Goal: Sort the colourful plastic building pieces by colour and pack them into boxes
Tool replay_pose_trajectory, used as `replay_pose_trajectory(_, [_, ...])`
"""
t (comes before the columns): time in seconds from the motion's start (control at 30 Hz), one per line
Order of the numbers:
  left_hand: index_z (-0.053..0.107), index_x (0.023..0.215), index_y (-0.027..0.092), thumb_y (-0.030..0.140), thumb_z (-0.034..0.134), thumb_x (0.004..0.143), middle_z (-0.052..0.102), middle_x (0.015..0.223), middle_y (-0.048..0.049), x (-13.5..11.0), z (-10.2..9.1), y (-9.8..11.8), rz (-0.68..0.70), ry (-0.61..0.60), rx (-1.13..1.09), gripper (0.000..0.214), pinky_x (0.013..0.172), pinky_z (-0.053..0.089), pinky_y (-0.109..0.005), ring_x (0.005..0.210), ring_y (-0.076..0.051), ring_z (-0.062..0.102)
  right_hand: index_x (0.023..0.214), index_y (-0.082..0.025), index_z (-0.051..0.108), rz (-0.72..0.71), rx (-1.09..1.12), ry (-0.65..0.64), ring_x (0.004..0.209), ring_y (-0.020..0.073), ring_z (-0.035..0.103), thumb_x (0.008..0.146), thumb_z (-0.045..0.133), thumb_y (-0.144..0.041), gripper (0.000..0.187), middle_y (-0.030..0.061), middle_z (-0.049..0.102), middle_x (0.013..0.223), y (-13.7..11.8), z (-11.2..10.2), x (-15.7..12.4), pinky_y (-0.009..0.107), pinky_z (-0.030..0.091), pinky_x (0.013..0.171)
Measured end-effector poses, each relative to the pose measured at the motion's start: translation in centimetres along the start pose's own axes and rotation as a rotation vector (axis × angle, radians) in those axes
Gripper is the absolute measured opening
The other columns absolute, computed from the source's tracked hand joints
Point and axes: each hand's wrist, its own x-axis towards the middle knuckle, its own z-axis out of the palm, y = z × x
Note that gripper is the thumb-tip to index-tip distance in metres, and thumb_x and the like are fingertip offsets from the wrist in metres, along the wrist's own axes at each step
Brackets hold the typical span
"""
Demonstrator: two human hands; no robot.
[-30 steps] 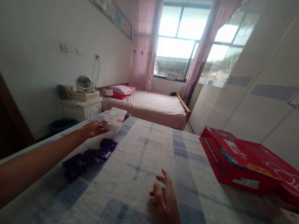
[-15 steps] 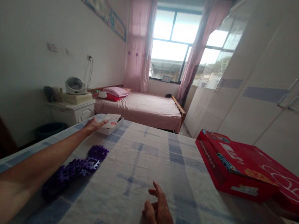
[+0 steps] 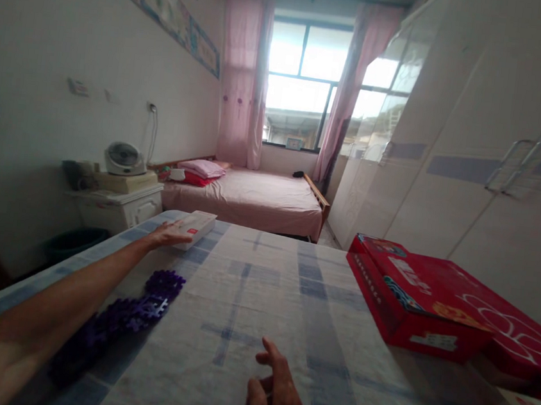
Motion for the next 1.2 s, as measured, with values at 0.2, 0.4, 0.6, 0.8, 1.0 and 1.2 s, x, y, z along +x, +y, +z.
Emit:
replay_pose_trajectory(0.2, [0.056, 0.118, 0.015, 0.049, 0.069, 0.052, 0.054, 0.124, -0.0209, -0.2, 0.0, 0.3, -0.012, 0.012, 0.209, 0.075, 0.094, 0.038, -0.047, 0.12, -0.045, 0.043, 0.128, -0.023, 0.048, -0.003, -0.022, -0.037, 0.07, 0.0146, 0.061, 0.084, 0.039, -0.047, 0.051, 0.0082, 0.061, 0.111, 0.0, -0.2, 0.0, 0.029, 0.05, 0.07])
replay_pose_trajectory(0.4, [0.055, 0.116, 0.011, 0.053, 0.065, 0.061, 0.052, 0.124, -0.0226, -0.6, 0.5, 1.0, -0.011, 0.073, 0.257, 0.07, 0.094, 0.037, -0.047, 0.119, -0.044, 0.044, 0.128, -0.024, 0.049, -0.036, -0.048, -0.022, 0.07, 0.015, 0.061, 0.083, 0.04, -0.047, 0.051, 0.008, 0.062, 0.11, 0.5, 0.0, 0.0, 0.028, 0.05, 0.067])
replay_pose_trajectory(0.6, [0.049, 0.127, 0.019, 0.061, 0.064, 0.061, 0.046, 0.133, -0.0213, -0.8, 0.3, 1.0, -0.003, -0.006, 0.252, 0.08, 0.095, 0.037, -0.052, 0.123, -0.043, 0.042, 0.128, -0.025, 0.049, -0.059, -0.036, -0.055, 0.069, 0.0146, 0.06, 0.084, 0.041, -0.043, 0.048, 0.0073, 0.061, 0.11, 0.4, 0.1, 0.0, 0.028, 0.05, 0.068])
replay_pose_trajectory(0.8, [0.041, 0.135, 0.017, 0.064, 0.048, 0.076, 0.03, 0.148, -0.0195, -2.9, -1.3, 3.0, 0.104, 0.049, 0.27, 0.076, 0.104, 0.027, -0.054, 0.137, -0.039, 0.022, 0.128, -0.021, 0.046, -0.072, -0.078, -0.121, 0.074, 0.0133, 0.059, 0.085, 0.041, -0.031, 0.044, 0.0074, 0.059, 0.111, -1.4, -0.7, 0.1, 0.03, 0.049, 0.076])
replay_pose_trajectory(1.0, [0.056, 0.122, 0.016, 0.049, 0.054, 0.075, 0.047, 0.138, -0.0093, -11.7, 1.0, 8.3, 0.487, -0.123, 0.04, 0.058, 0.109, 0.028, -0.039, 0.133, -0.03, 0.034, 0.127, -0.016, 0.046, -0.073, -0.117, -0.056, 0.083, 0.0137, 0.059, 0.083, 0.046, -0.024, 0.045, 0.0095, 0.057, 0.115, -4.3, -3.3, 0.3, 0.03, 0.048, 0.078])
replay_pose_trajectory(1.2, [0.068, 0.107, 0.024, 0.048, 0.071, 0.06, 0.049, 0.139, -0.0083, -26.5, 4.7, 11.2, 0.581, -0.568, -0.412, 0.053, 0.11, 0.026, -0.04, 0.13, -0.031, 0.04, 0.13, -0.014, 0.043, -0.172, -0.486, 0.406, 0.116, 0.0237, 0.048, 0.084, 0.047, -0.032, 0.049, 0.0143, 0.051, 0.127, -4.5, -12.6, -3.1, 0.042, 0.038, 0.1])
